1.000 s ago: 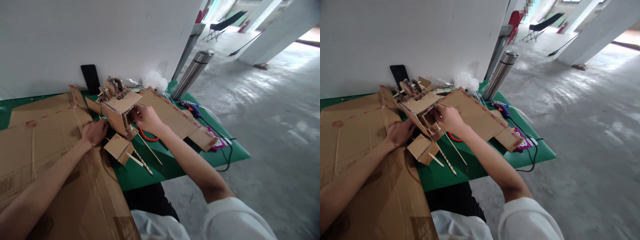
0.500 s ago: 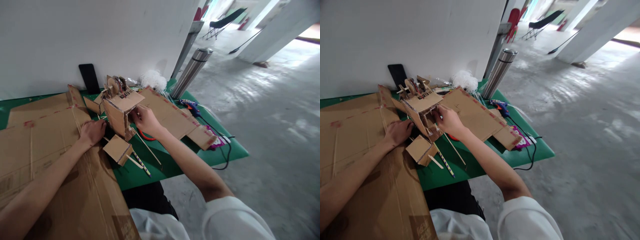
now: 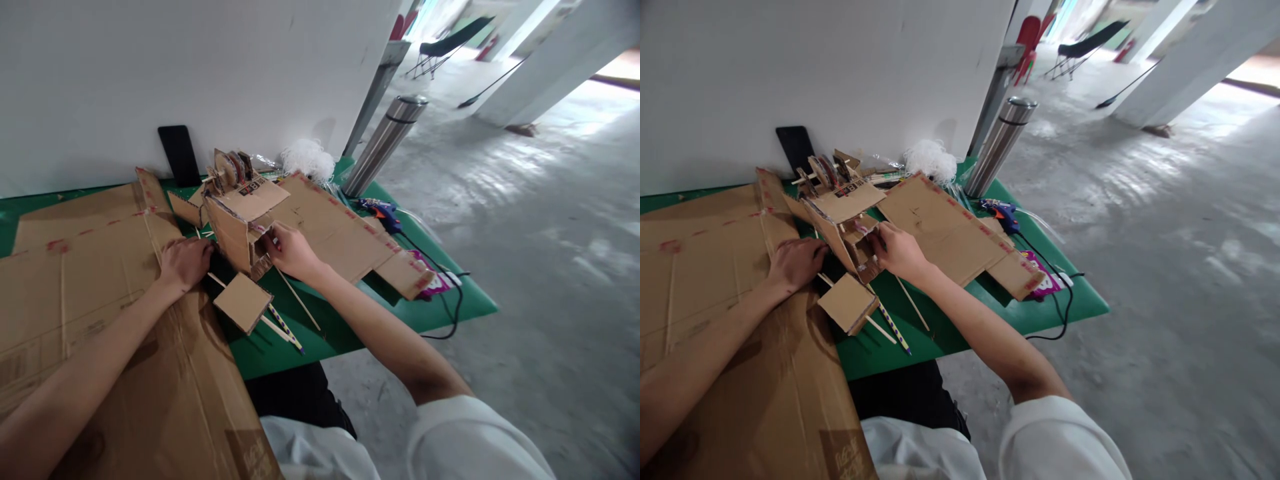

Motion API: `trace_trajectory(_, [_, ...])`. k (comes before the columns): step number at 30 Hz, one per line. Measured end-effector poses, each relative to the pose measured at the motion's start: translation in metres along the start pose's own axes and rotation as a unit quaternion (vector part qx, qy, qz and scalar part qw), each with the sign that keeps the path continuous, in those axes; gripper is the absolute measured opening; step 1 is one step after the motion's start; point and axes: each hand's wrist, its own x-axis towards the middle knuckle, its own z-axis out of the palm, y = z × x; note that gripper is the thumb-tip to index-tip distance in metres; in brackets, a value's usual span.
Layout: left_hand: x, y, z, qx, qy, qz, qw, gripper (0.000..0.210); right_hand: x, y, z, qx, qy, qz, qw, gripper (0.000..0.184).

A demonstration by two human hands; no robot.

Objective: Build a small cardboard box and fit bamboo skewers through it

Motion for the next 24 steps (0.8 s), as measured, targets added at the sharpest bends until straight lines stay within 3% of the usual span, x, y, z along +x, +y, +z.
trace_trajectory(10, [-0.0015, 0.0054, -0.0053, -0.019, -0.005, -0.044, 0.999, 0.035, -0.0079, 0.0063, 0.005, -0.036, -0.029, 0.031, 0.998, 0.014])
trace_trajectory(24, [0.0002, 0.0025, -0.0002, 0.003, -0.004, -0.029, 1.0, 0.033, -0.0101, 0.0062, 0.0058, -0.046, -0.035, 0.038, 0.998, 0.013])
